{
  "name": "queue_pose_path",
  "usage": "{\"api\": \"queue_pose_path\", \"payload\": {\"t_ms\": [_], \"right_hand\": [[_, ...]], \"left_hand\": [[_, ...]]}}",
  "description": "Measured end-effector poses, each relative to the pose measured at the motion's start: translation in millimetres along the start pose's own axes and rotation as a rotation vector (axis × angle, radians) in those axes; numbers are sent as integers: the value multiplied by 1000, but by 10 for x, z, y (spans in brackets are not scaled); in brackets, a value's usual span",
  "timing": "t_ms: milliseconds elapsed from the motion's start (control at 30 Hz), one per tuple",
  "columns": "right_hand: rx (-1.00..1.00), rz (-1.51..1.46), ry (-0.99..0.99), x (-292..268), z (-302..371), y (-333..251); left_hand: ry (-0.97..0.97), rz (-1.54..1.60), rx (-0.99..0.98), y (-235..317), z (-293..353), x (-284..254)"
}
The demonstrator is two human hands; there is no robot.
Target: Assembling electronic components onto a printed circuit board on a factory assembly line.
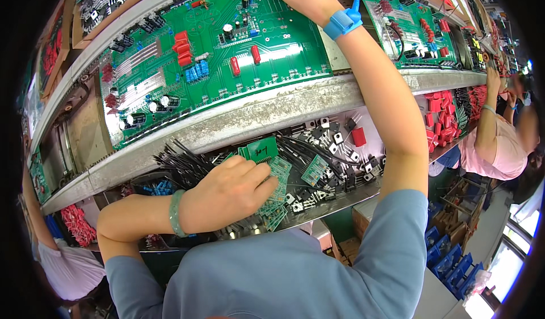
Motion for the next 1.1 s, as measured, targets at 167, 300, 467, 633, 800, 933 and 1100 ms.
{"api": "queue_pose_path", "payload": {"t_ms": [167,300,467,633,800,933,1100], "right_hand": [[-14,116,11,-5,-23,-87],[-39,139,-37,67,-32,-174],[-50,207,-23,130,-5,-130],[-98,10,177,-240,67,-111],[169,-551,-187,-139,802,-1303],[-192,-191,-396,124,1727,-1843],[161,-523,-486,268,2315,-1531]], "left_hand": [[-2,-1,2,6,-5,-5],[-2,-4,3,32,25,-5],[6,-17,4,49,39,-15],[-13,63,-45,39,-50,-352],[479,511,-522,-688,227,-918],[404,599,-439,-494,254,-845],[265,635,-369,-224,190,-530]]}}
Point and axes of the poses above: each hand's wrist, its own z-axis away from the middle knuckle, its own x-axis out of the palm, y = z × x, the point moved 10 cm from there along -z, towards the middle knuckle, and after that the axes turned 1 degree about -y, right-handed, at the moved point
